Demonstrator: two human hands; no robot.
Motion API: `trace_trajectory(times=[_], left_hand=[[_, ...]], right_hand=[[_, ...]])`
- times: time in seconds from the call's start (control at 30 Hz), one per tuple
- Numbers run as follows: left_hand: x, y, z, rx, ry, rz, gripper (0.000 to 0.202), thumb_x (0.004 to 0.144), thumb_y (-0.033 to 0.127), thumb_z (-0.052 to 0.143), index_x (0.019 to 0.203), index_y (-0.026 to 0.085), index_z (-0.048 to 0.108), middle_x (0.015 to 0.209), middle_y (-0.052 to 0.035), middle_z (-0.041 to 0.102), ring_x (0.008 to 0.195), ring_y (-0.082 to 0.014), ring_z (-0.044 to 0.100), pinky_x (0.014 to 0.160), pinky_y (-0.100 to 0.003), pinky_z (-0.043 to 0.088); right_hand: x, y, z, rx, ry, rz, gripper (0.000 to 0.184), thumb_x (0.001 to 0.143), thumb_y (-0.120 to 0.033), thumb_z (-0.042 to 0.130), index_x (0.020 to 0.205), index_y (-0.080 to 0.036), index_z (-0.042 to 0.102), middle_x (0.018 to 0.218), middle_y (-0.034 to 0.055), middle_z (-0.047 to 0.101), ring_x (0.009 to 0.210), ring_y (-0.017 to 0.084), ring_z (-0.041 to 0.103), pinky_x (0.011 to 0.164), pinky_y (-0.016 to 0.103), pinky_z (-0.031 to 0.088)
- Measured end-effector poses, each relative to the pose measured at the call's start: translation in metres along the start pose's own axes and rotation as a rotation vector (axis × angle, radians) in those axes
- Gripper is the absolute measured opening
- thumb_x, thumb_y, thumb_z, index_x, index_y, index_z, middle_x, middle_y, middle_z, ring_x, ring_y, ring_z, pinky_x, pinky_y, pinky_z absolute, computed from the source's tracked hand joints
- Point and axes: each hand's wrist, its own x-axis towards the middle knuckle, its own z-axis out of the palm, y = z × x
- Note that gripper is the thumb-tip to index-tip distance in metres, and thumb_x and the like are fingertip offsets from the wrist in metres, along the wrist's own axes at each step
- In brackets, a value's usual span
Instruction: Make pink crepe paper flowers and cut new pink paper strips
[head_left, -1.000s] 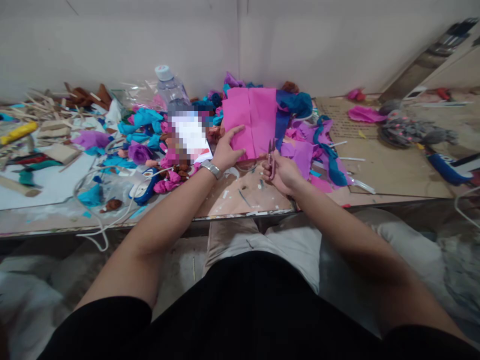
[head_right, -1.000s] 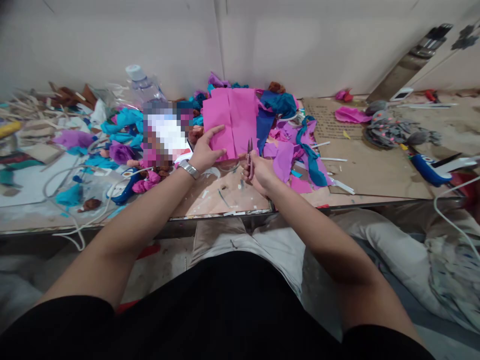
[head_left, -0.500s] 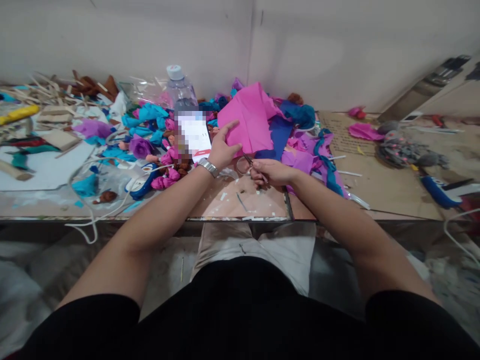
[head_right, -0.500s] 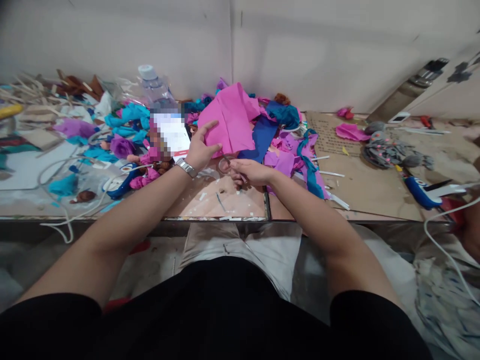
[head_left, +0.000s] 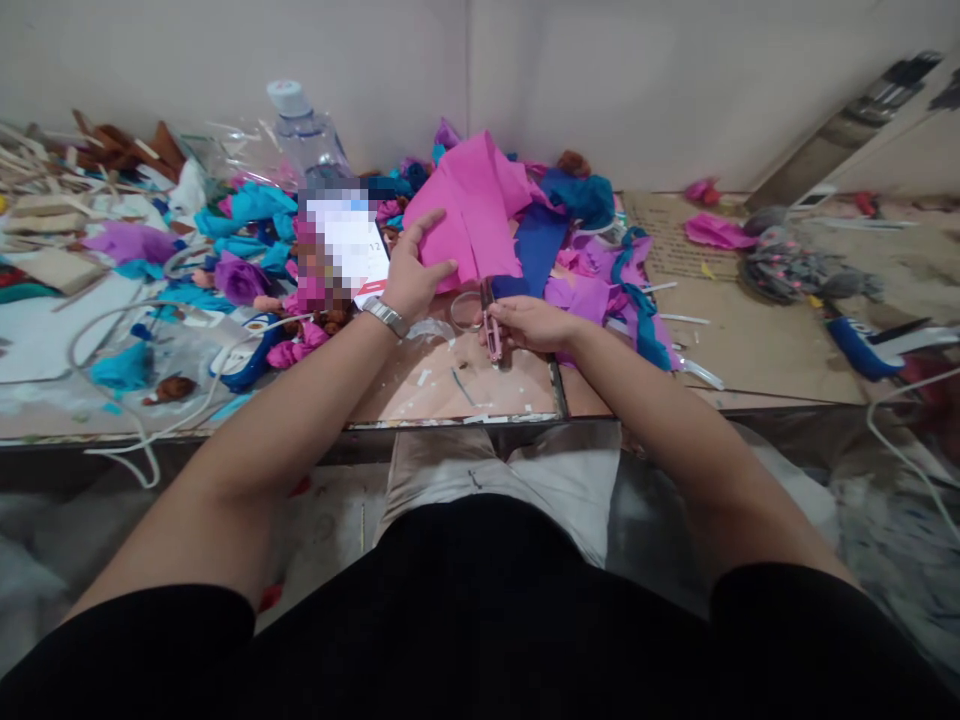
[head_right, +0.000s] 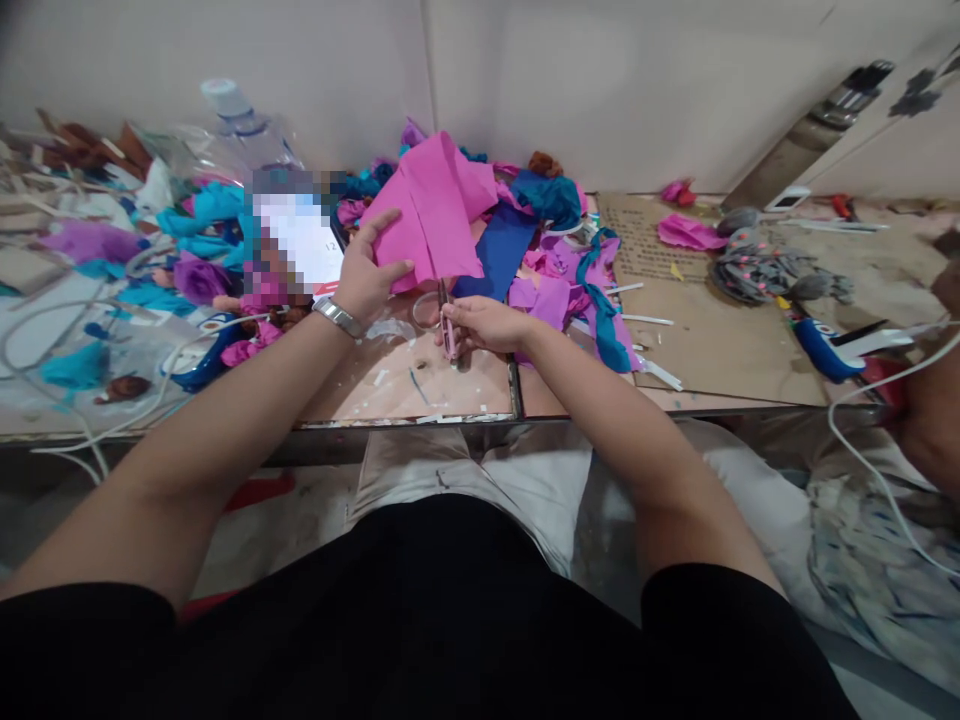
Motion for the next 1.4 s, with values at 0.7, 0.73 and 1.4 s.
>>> trace_trajectory(times=[0.7, 0.73, 1.4], left_hand=[[-0.007, 0.008, 0.006, -0.007, -0.104, 0.048, 0.08, 0.072, 0.017, 0.083, 0.148, 0.024, 0.063, 0.16, -0.0091, 0.063, 0.155, -0.0327, 0.054, 0.138, -0.051, 0.037], [-0.007, 0.009, 0.006, -0.001, -0.106, 0.045, 0.08, 0.071, 0.016, 0.082, 0.149, 0.022, 0.063, 0.16, -0.0101, 0.062, 0.155, -0.033, 0.054, 0.138, -0.052, 0.036], [-0.009, 0.018, 0.007, -0.011, -0.101, 0.038, 0.08, 0.069, 0.008, 0.078, 0.146, 0.021, 0.063, 0.159, -0.0109, 0.063, 0.157, -0.0334, 0.051, 0.14, -0.052, 0.032]], right_hand=[[0.007, 0.005, 0.001, -0.028, 0.004, -0.085, 0.021, 0.114, -0.034, 0.05, 0.108, -0.016, 0.06, 0.085, 0.0047, 0.077, 0.068, 0.016, 0.076, 0.063, 0.028, 0.066], [0.006, 0.005, 0.001, -0.027, 0.003, -0.088, 0.021, 0.114, -0.035, 0.051, 0.108, -0.017, 0.06, 0.085, 0.0048, 0.077, 0.069, 0.016, 0.076, 0.063, 0.028, 0.066], [0.003, 0.0, 0.008, -0.045, 0.045, -0.065, 0.021, 0.115, -0.034, 0.047, 0.104, -0.019, 0.057, 0.08, 0.0019, 0.074, 0.066, 0.016, 0.074, 0.061, 0.027, 0.063]])
